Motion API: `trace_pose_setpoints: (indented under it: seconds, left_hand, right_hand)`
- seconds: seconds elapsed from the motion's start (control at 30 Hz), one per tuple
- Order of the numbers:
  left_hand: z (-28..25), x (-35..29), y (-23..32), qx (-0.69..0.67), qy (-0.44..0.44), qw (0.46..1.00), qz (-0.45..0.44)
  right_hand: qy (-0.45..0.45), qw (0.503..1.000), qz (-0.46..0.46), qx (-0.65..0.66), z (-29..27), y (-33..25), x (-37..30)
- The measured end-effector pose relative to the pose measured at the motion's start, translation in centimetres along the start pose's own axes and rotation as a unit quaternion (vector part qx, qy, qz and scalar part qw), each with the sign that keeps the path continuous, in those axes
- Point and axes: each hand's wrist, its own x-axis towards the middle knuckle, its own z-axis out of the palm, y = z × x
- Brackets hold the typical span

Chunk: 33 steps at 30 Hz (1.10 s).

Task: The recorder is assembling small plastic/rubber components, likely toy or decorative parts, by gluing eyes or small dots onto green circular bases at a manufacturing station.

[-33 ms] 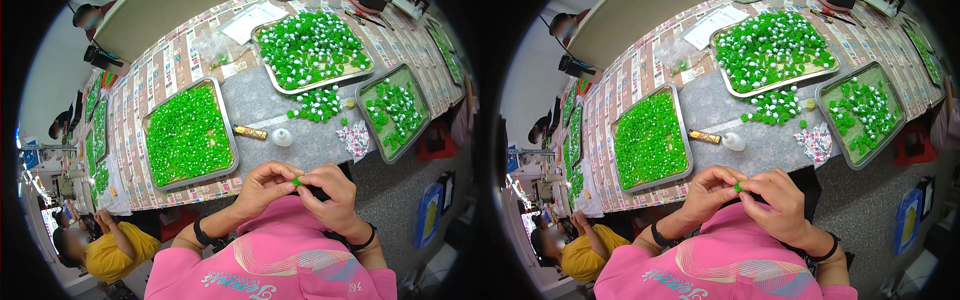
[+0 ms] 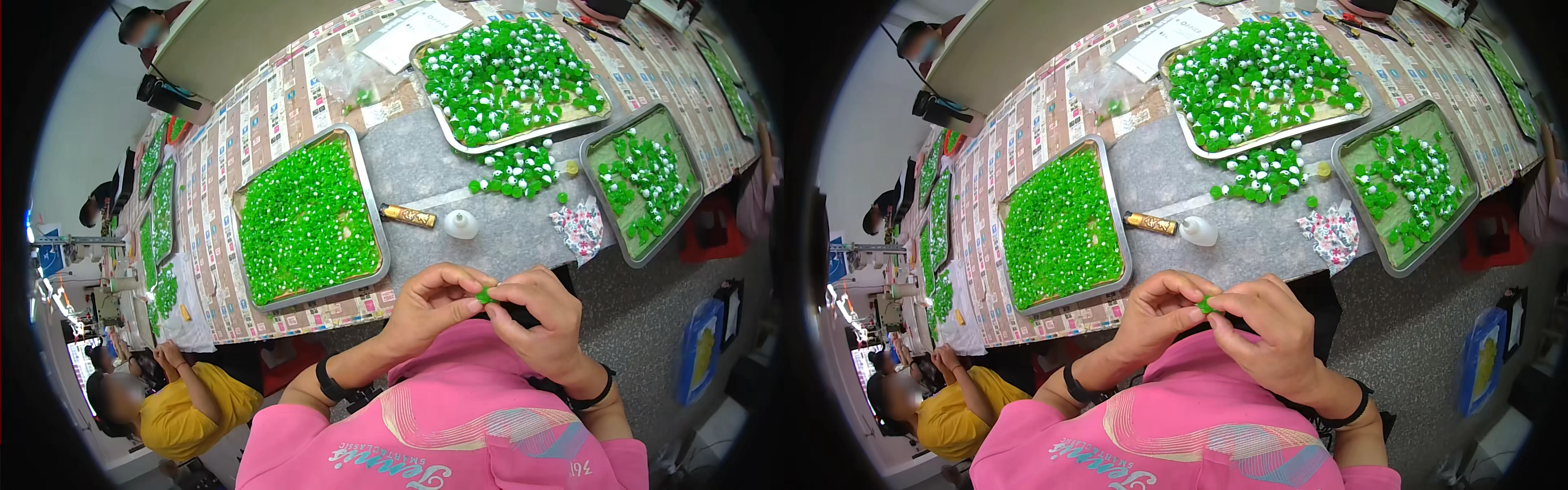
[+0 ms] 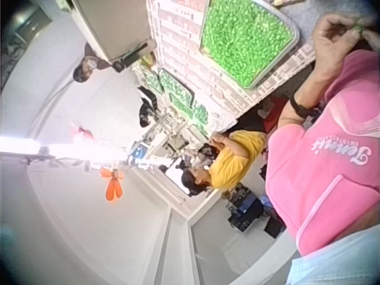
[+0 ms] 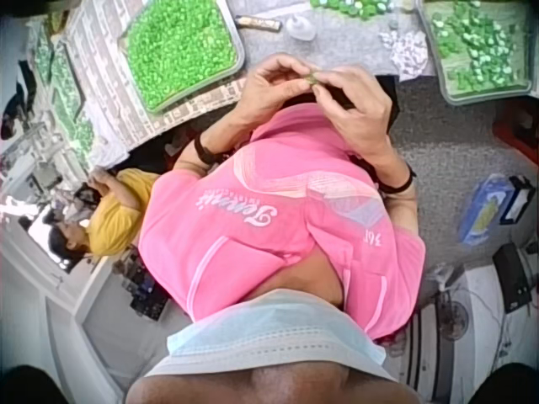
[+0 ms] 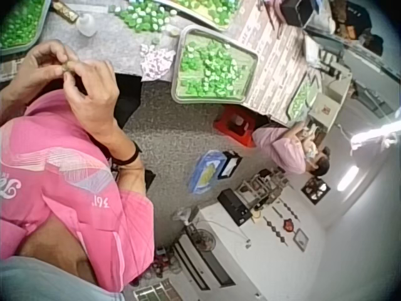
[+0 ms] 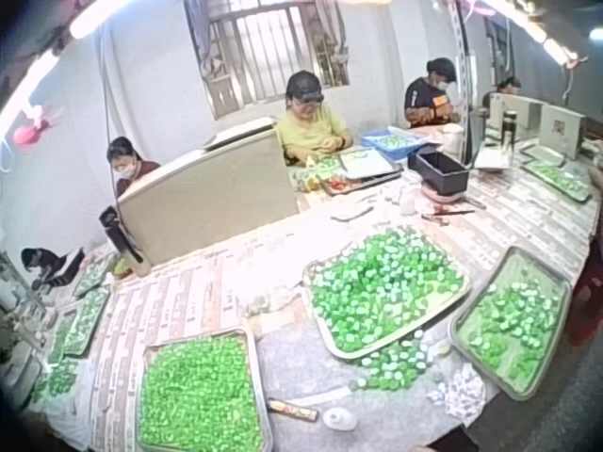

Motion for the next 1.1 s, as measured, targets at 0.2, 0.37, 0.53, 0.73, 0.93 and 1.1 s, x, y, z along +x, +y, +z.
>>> trace_pose_setpoints:
  seconds: [0.2, 0.37, 0.53, 0.73, 0.93, 1.1]
  left_hand:
    - [0.1, 0.0, 0.6, 0.089, -0.016, 0.995, 0.044]
    - [0.2, -0.1, 0.8, 0.124, -0.006, 0.991, 0.054]
    - [0.1, -0.2, 0.9, 0.197, 0.002, 0.977, 0.084]
    - [0.1, -0.3, 1.5, 0.287, 0.000, 0.951, 0.116]
    - [0.5, -0.3, 1.7, 0.407, -0.026, 0.891, 0.198]
    - [0.7, -0.6, 1.3, 0.393, -0.010, 0.898, 0.198]
  right_hand:
    - [0.000, 1.000, 0.002, 0.002, 0.0, -0.1, 0.0]
    - [-0.006, 1.000, 0.018, 0.024, -0.1, -0.1, 0.0]
    - [-0.005, 1.000, 0.003, 0.005, -0.1, 0.0, -0.2]
    - [-0.019, 0.999, 0.019, 0.023, -0.2, 0.0, -0.3]
    - [-0.021, 1.000, 0.014, 0.013, 0.0, -0.2, -0.4]
    - [-0.006, 1.000, -0.016, 0.006, 0.3, 0.0, -0.3]
